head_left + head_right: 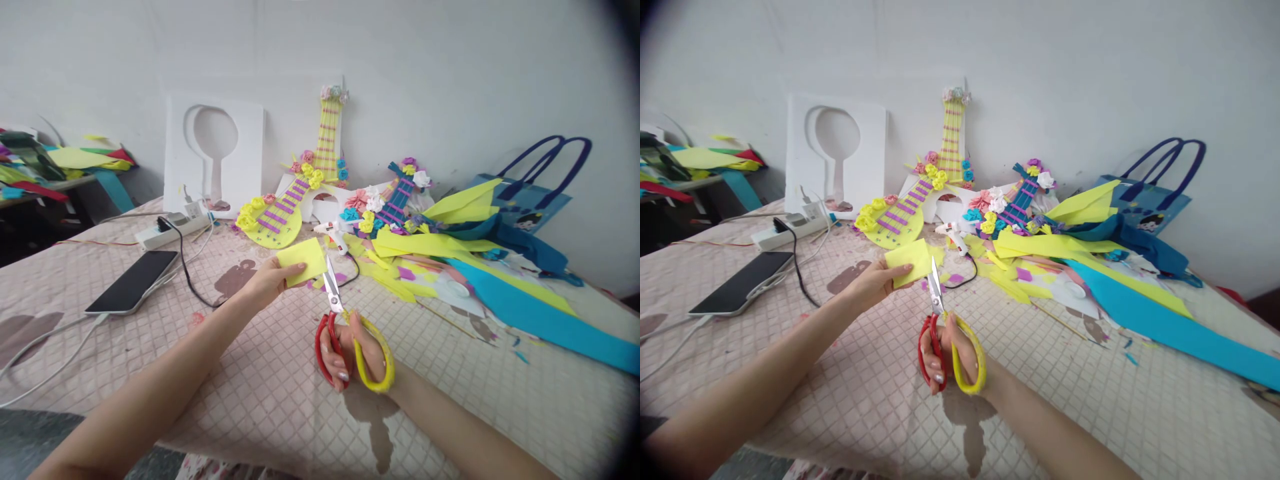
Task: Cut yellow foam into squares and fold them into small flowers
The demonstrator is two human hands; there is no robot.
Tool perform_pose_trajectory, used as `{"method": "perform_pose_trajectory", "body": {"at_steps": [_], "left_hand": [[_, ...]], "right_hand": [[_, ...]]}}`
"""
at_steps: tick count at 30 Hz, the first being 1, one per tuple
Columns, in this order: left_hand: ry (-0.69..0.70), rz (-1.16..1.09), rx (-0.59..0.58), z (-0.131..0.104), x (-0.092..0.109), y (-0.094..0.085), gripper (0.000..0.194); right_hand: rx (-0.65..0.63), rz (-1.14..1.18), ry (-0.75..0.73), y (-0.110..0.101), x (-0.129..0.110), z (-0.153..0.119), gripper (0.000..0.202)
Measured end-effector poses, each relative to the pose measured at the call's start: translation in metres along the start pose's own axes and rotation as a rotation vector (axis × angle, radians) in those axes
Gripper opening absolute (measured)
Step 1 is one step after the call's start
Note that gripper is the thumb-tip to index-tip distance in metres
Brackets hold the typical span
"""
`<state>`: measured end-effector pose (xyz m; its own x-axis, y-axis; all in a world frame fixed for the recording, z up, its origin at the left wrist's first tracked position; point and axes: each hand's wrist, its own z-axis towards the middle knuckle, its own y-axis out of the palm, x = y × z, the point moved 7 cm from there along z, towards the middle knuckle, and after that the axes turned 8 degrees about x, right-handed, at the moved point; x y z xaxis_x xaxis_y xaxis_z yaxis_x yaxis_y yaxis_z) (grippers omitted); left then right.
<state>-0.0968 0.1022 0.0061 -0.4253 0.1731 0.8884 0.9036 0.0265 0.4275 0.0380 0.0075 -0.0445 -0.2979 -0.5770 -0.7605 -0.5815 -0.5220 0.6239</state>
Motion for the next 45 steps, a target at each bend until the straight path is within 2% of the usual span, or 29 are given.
{"method": "perform_pose_trajectory", "body": {"at_steps": [35, 45], "left_hand": [[0.013, -0.02, 0.016, -0.005, 0.007, 0.003, 0.024], [0.011, 0.0, 0.029, -0.002, 0.007, 0.0, 0.026]], "right_hand": [[0.187, -0.094, 0.004, -0.007, -0.001, -0.002, 0.065], [0.222, -0.107, -0.04, -0.011, 0.0, -0.001, 0.063]]}}
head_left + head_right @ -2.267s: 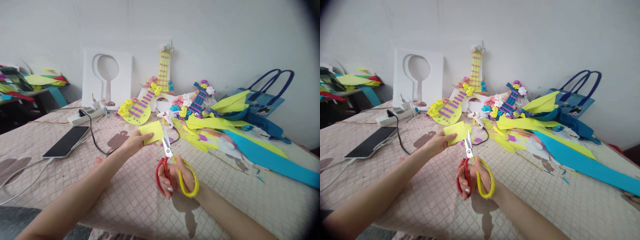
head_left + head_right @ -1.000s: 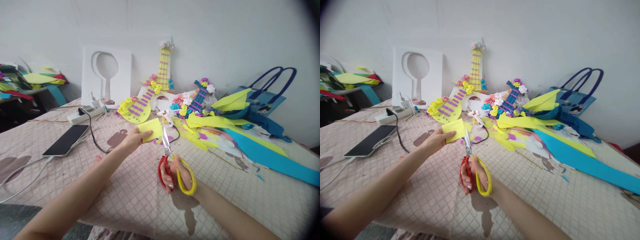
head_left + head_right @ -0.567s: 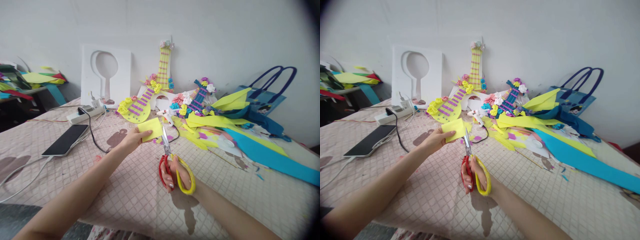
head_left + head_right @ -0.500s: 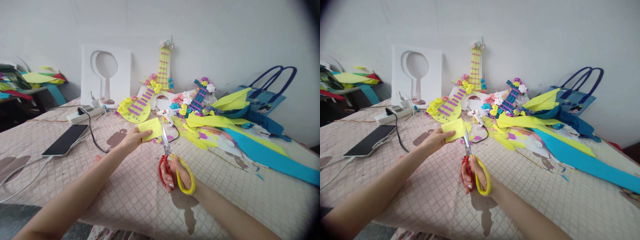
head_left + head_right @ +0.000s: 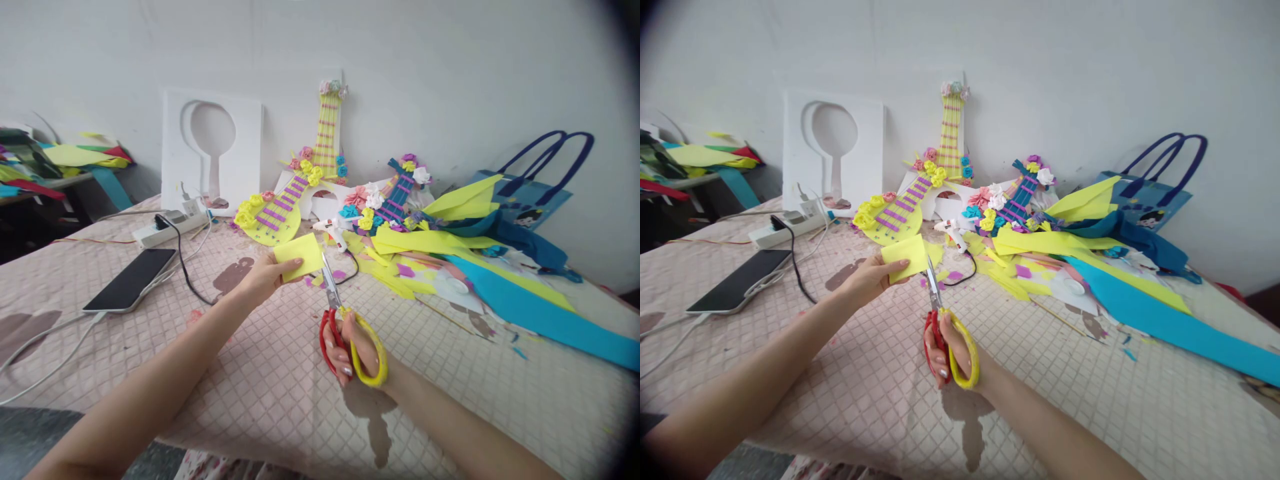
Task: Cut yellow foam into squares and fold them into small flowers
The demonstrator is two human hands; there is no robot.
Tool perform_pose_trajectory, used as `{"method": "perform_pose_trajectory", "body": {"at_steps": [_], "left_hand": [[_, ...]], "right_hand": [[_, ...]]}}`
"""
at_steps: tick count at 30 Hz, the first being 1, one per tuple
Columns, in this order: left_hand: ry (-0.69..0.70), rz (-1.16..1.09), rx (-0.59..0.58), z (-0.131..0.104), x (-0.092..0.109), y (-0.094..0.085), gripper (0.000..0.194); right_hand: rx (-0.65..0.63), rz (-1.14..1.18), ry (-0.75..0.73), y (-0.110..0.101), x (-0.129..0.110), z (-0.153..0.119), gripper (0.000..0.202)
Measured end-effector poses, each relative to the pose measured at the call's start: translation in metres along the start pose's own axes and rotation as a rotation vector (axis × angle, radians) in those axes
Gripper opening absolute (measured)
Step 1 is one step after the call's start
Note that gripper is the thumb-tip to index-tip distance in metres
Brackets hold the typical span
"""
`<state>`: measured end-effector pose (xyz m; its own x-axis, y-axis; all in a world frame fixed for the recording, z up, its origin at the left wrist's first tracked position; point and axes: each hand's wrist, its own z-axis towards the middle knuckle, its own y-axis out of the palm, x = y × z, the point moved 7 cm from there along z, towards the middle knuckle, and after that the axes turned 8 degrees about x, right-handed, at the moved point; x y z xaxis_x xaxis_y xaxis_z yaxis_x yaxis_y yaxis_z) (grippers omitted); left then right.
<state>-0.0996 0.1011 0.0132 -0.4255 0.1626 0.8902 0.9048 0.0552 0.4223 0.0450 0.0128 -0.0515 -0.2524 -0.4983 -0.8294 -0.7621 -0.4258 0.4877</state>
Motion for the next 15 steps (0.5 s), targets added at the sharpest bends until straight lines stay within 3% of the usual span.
{"method": "perform_pose_trajectory", "body": {"at_steps": [6, 11, 15], "left_hand": [[0.016, -0.001, 0.005, -0.001, 0.002, 0.0, 0.029], [0.04, 0.048, -0.063, -0.002, -0.001, 0.003, 0.031], [0.044, 0.096, -0.125, -0.002, -0.006, 0.005, 0.038]], "right_hand": [[-0.028, 0.023, 0.004, 0.001, 0.001, -0.001, 0.063], [-0.141, 0.072, 0.004, 0.008, 0.0, -0.003, 0.069], [-0.152, 0.088, 0.026, 0.01, -0.003, -0.004, 0.071]]}}
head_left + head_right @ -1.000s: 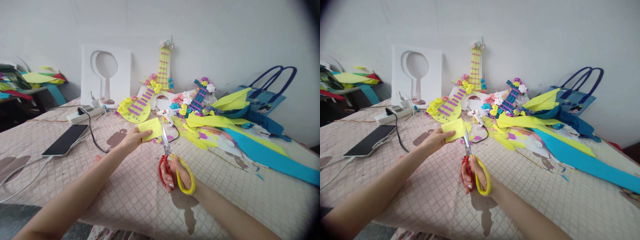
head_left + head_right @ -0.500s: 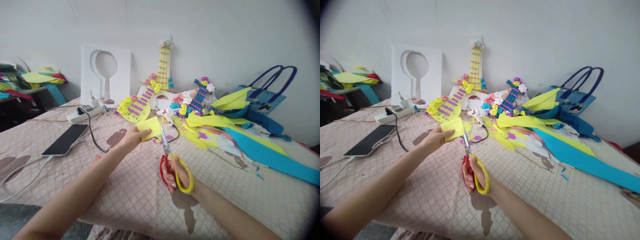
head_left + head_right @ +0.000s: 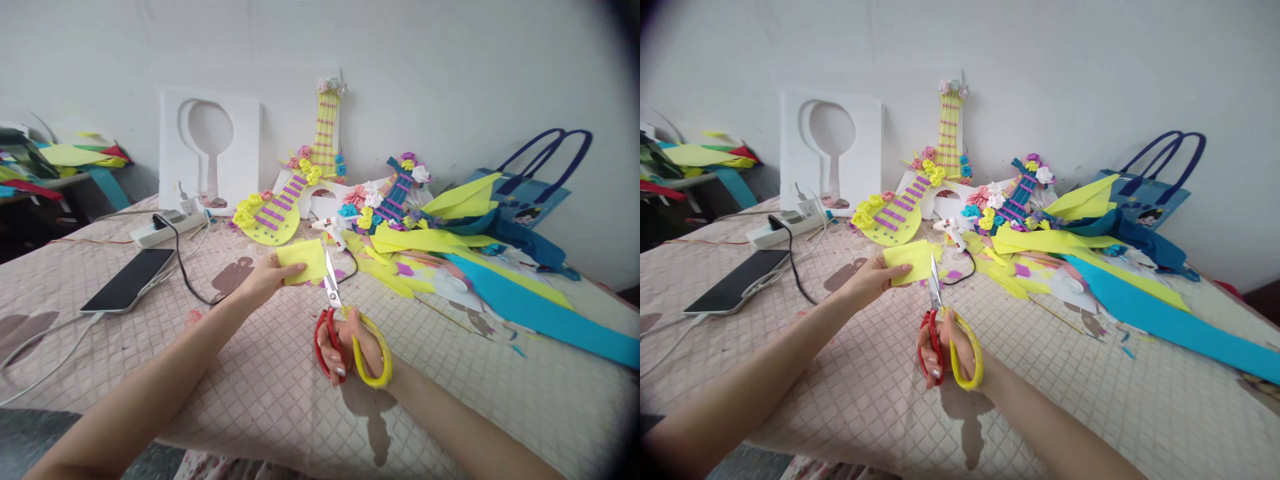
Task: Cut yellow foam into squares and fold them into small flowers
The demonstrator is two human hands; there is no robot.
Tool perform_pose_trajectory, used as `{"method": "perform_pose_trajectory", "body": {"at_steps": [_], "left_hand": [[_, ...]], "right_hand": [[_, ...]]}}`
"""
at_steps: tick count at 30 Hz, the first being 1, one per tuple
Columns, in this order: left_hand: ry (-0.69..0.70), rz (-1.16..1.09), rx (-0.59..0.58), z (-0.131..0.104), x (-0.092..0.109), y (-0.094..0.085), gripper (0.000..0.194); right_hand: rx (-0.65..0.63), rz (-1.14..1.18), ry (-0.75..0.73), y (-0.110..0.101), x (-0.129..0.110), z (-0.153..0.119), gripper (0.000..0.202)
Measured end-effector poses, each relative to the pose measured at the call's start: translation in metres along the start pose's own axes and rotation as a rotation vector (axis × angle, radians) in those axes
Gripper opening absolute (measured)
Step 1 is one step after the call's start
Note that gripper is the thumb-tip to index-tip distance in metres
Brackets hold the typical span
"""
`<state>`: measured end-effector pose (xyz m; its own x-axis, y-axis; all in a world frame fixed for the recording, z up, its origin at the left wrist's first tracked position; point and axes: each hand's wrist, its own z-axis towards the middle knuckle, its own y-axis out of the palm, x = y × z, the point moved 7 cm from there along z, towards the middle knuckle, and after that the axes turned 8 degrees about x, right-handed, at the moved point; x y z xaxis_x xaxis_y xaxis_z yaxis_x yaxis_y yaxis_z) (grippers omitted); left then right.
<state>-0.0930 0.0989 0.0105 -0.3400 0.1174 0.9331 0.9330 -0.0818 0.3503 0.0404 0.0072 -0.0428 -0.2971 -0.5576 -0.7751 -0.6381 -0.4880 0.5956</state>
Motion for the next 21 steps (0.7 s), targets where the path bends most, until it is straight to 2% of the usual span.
{"method": "perform_pose_trajectory", "body": {"at_steps": [5, 12, 21], "left_hand": [[0.011, 0.027, -0.003, 0.0009, -0.0016, -0.0002, 0.043], [0.012, 0.018, -0.008, 0.0012, -0.001, 0.0002, 0.038], [0.01, 0.027, -0.015, 0.0032, 0.0001, -0.0026, 0.035]], "right_hand": [[-0.016, 0.014, -0.004, 0.002, -0.0028, -0.0003, 0.069], [0.013, 0.044, -0.038, 0.0006, -0.003, 0.0003, 0.066], [-0.024, 0.073, -0.019, 0.0021, 0.0001, 0.0017, 0.066]]}}
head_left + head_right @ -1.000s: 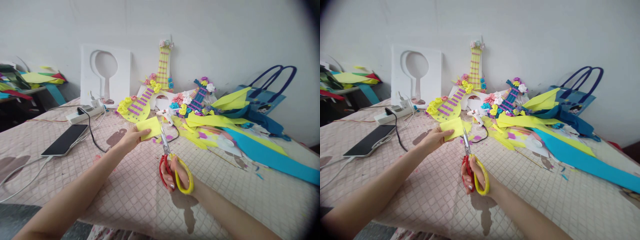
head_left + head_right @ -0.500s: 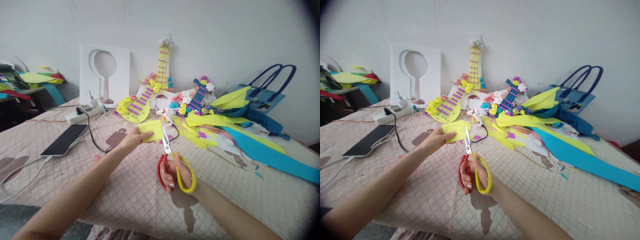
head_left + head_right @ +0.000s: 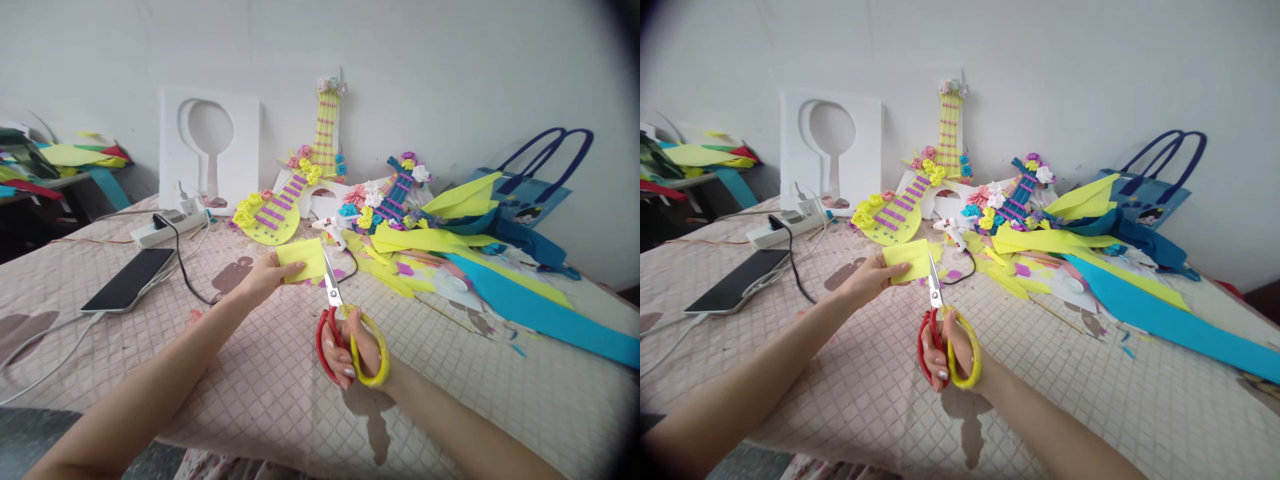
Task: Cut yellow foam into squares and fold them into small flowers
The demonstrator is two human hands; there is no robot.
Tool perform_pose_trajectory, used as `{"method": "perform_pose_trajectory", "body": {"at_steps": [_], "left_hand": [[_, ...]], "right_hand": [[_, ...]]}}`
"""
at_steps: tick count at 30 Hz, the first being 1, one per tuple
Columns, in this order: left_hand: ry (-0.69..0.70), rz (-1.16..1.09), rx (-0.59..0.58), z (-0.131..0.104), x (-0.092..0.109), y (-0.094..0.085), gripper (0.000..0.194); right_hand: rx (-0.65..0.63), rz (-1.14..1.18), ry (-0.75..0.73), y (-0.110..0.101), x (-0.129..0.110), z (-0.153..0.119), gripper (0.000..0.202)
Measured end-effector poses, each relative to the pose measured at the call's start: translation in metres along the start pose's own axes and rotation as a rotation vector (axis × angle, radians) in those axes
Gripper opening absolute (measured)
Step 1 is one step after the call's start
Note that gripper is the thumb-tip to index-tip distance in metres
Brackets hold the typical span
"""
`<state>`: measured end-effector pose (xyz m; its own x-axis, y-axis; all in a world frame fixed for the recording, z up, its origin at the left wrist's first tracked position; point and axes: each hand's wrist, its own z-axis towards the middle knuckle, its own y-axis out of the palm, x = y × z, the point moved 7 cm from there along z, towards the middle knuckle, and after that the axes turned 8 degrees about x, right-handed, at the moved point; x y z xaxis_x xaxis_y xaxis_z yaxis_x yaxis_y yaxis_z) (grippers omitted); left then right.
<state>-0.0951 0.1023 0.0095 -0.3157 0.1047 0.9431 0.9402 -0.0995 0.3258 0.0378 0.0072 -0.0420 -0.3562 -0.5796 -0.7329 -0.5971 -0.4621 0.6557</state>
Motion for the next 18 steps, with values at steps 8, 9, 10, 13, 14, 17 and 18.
{"method": "perform_pose_trajectory", "body": {"at_steps": [8, 9, 10, 13, 14, 17, 18], "left_hand": [[-0.03, 0.041, -0.009, -0.0053, -0.0043, 0.0068, 0.042], [-0.032, 0.048, -0.011, -0.0058, -0.0049, 0.0078, 0.042], [-0.035, 0.052, -0.011, -0.0061, -0.0054, 0.0085, 0.042], [-0.038, 0.056, -0.01, -0.0059, -0.0065, 0.0086, 0.043], [-0.035, 0.059, -0.013, -0.0055, -0.0066, 0.0082, 0.043], [-0.021, 0.065, -0.029, -0.0041, -0.0069, 0.0071, 0.041], [-0.018, 0.066, -0.035, -0.0037, -0.0072, 0.0067, 0.041]], "right_hand": [[-0.038, -0.035, 0.027, 0.0055, -0.0023, -0.0048, 0.074], [-0.037, -0.034, 0.026, 0.0059, -0.003, -0.005, 0.074], [-0.034, -0.032, 0.022, 0.0063, -0.0038, -0.0051, 0.073], [-0.006, -0.028, 0.002, 0.0057, -0.0064, -0.0051, 0.071], [0.001, -0.024, -0.005, 0.0053, -0.007, -0.0049, 0.071], [0.0, -0.006, -0.017, 0.0052, -0.0072, -0.0037, 0.07], [-0.004, -0.002, -0.02, 0.0052, -0.007, -0.0031, 0.07]]}}
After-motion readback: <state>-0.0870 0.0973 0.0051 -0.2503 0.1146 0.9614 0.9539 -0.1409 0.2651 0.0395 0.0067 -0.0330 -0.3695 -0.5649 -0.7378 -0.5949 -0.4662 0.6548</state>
